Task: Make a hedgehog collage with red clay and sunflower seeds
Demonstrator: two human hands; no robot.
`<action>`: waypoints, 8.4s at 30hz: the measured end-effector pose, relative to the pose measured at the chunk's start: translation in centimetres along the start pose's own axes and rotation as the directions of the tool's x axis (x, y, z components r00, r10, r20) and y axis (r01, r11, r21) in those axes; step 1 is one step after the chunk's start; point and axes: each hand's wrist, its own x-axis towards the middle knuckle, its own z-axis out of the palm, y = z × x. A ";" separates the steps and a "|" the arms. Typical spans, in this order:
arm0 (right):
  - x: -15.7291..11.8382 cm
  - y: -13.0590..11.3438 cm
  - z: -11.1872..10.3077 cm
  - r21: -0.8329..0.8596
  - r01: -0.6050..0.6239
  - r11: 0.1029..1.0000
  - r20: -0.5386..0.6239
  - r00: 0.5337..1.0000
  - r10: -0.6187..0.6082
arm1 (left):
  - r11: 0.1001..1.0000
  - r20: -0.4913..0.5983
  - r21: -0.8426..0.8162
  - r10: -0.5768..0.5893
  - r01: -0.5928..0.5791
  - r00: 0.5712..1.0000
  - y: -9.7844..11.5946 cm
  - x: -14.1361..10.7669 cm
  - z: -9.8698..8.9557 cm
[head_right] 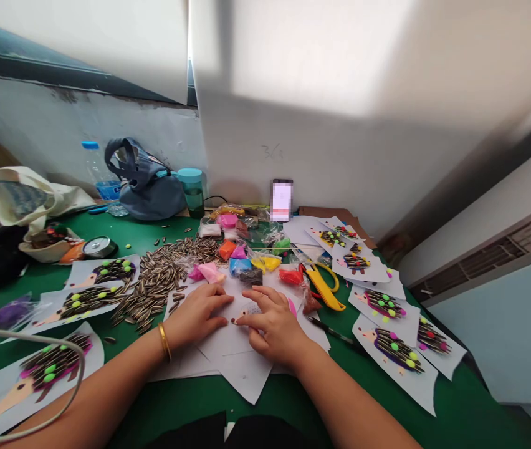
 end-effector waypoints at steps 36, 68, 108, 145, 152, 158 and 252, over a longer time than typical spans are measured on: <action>-0.4 -0.6 -0.4 -0.061 0.025 0.998 0.046 0.999 -0.022 | 1.000 -0.021 0.000 0.022 -0.022 1.000 -0.4 -0.1 0.5; -0.3 -0.8 -0.1 -0.062 0.066 0.996 0.057 0.996 -0.062 | 1.000 -0.015 0.008 0.023 -0.023 1.000 -0.3 -0.2 0.4; 1.3 5.0 -4.5 -0.291 -0.341 0.894 -0.191 0.936 0.295 | 0.998 -0.068 0.037 0.047 -0.044 0.997 1.4 -0.3 0.0; 2.1 0.0 -1.5 0.133 -0.174 0.976 -0.059 0.981 0.183 | 0.877 -0.317 -0.473 -0.259 0.084 0.913 4.1 1.0 -0.8; 2.0 -0.6 -2.5 0.185 -0.168 0.968 -0.008 0.985 0.172 | 0.912 -0.139 -0.373 -0.239 0.172 0.961 4.6 1.6 -2.7; 1.5 -0.6 -3.1 0.253 -0.166 0.953 0.029 0.986 0.164 | 0.870 -0.139 -0.448 -0.294 0.205 0.946 5.3 2.4 -2.3; 1.7 0.7 -1.0 0.157 -0.057 0.986 -0.167 0.982 0.084 | 0.883 -0.390 -0.469 -0.222 0.014 0.894 3.1 0.9 0.4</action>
